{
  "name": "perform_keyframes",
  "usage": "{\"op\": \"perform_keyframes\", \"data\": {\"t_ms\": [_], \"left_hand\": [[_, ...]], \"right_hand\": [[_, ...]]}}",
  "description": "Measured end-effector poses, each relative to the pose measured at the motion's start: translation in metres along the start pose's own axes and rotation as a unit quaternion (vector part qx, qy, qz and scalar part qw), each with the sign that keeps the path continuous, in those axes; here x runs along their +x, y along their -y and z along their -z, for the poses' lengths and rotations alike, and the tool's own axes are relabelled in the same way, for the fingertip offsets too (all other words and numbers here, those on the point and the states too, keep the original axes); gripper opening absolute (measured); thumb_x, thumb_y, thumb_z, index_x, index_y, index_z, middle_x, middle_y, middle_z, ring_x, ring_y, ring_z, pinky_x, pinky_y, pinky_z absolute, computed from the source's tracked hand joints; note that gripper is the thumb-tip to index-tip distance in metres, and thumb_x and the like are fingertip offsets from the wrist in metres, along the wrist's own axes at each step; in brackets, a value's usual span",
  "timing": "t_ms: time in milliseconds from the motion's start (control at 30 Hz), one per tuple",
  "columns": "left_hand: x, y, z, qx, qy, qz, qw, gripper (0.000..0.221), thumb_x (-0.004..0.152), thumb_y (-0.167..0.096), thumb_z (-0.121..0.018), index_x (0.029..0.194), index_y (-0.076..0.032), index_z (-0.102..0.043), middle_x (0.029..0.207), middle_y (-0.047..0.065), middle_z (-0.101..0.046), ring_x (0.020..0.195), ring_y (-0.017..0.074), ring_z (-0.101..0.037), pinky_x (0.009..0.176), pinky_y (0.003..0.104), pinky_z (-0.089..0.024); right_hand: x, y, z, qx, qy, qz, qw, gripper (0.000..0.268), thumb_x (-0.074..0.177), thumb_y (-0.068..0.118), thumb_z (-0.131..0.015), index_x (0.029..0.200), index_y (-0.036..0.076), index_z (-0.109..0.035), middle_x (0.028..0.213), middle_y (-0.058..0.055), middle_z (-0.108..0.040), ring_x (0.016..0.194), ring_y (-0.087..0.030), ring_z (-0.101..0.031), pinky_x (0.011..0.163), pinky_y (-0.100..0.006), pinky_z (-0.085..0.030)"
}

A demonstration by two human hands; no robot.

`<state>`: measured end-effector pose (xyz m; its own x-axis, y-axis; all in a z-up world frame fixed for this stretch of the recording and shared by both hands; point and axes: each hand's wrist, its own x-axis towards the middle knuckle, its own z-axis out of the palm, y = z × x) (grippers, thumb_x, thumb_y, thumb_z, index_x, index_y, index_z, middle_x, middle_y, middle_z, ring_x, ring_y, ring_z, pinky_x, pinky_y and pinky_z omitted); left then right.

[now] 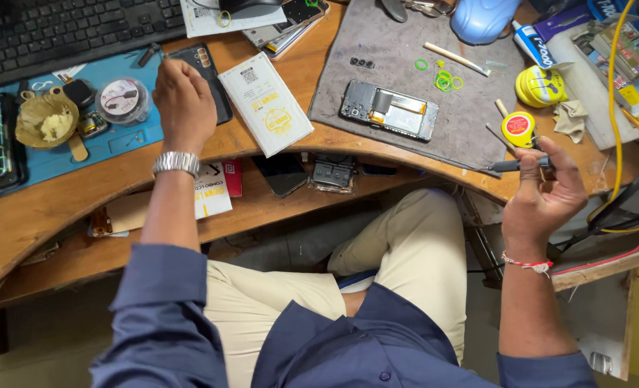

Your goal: The person uses a screwdriver to remove and replace small screws on the internal chassis of a mobile phone.

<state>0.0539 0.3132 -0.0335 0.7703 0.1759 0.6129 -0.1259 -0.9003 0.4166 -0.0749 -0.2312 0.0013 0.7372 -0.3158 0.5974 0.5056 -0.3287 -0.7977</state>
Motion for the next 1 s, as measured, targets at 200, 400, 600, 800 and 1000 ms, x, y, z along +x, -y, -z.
{"op": "perform_keyframes", "data": {"t_ms": [200,400,600,800,1000], "left_hand": [[-0.016,-0.026,-0.023,-0.325,-0.063,0.119,0.936,0.018,0.119,-0.019,-0.035,0.107,-0.005,-0.038,0.090,0.005,-0.045,0.080,0.0163,-0.047,0.077,0.036,-0.048],[0.003,-0.053,-0.008,-0.698,-0.070,0.335,0.629,0.023,0.110,-0.021,-0.043,0.090,-0.011,-0.042,0.072,0.001,-0.041,0.065,0.0151,-0.042,0.063,0.033,-0.041],[-0.060,-0.124,0.021,-0.818,-0.048,0.381,0.430,0.031,0.109,-0.030,-0.049,0.085,-0.011,-0.048,0.068,0.002,-0.043,0.063,0.0159,-0.039,0.065,0.033,-0.038],[-0.178,-0.197,0.002,-0.745,0.187,0.366,0.525,0.030,0.107,-0.032,-0.056,0.090,-0.008,-0.054,0.076,0.002,-0.058,0.069,0.0128,-0.055,0.067,0.029,-0.049],[-0.213,-0.231,0.009,-0.609,0.338,0.312,0.646,0.013,0.102,-0.011,-0.061,0.097,0.000,-0.063,0.081,0.005,-0.070,0.071,0.0128,-0.068,0.068,0.030,-0.059]], "right_hand": [[-0.009,0.020,-0.034,0.066,0.035,-0.035,0.997,0.023,0.112,0.006,-0.072,0.131,-0.002,-0.064,0.110,-0.011,-0.072,0.100,-0.019,-0.073,0.093,-0.031,-0.062],[-0.019,0.041,-0.049,0.044,0.047,-0.043,0.997,0.023,0.110,0.008,-0.069,0.129,-0.003,-0.063,0.109,-0.015,-0.073,0.104,-0.020,-0.074,0.096,-0.032,-0.061],[-0.037,0.048,-0.052,0.065,0.059,-0.057,0.995,0.022,0.109,0.006,-0.068,0.129,-0.003,-0.063,0.110,-0.014,-0.072,0.102,-0.019,-0.073,0.096,-0.030,-0.060],[-0.054,0.069,-0.064,0.108,0.102,-0.069,0.986,0.023,0.105,0.003,-0.065,0.127,-0.003,-0.063,0.108,-0.013,-0.074,0.102,-0.019,-0.073,0.096,-0.031,-0.060],[-0.062,0.099,-0.075,0.107,0.143,-0.069,0.982,0.022,0.105,0.002,-0.064,0.126,-0.003,-0.062,0.109,-0.013,-0.070,0.103,-0.019,-0.072,0.094,-0.030,-0.058]]}}
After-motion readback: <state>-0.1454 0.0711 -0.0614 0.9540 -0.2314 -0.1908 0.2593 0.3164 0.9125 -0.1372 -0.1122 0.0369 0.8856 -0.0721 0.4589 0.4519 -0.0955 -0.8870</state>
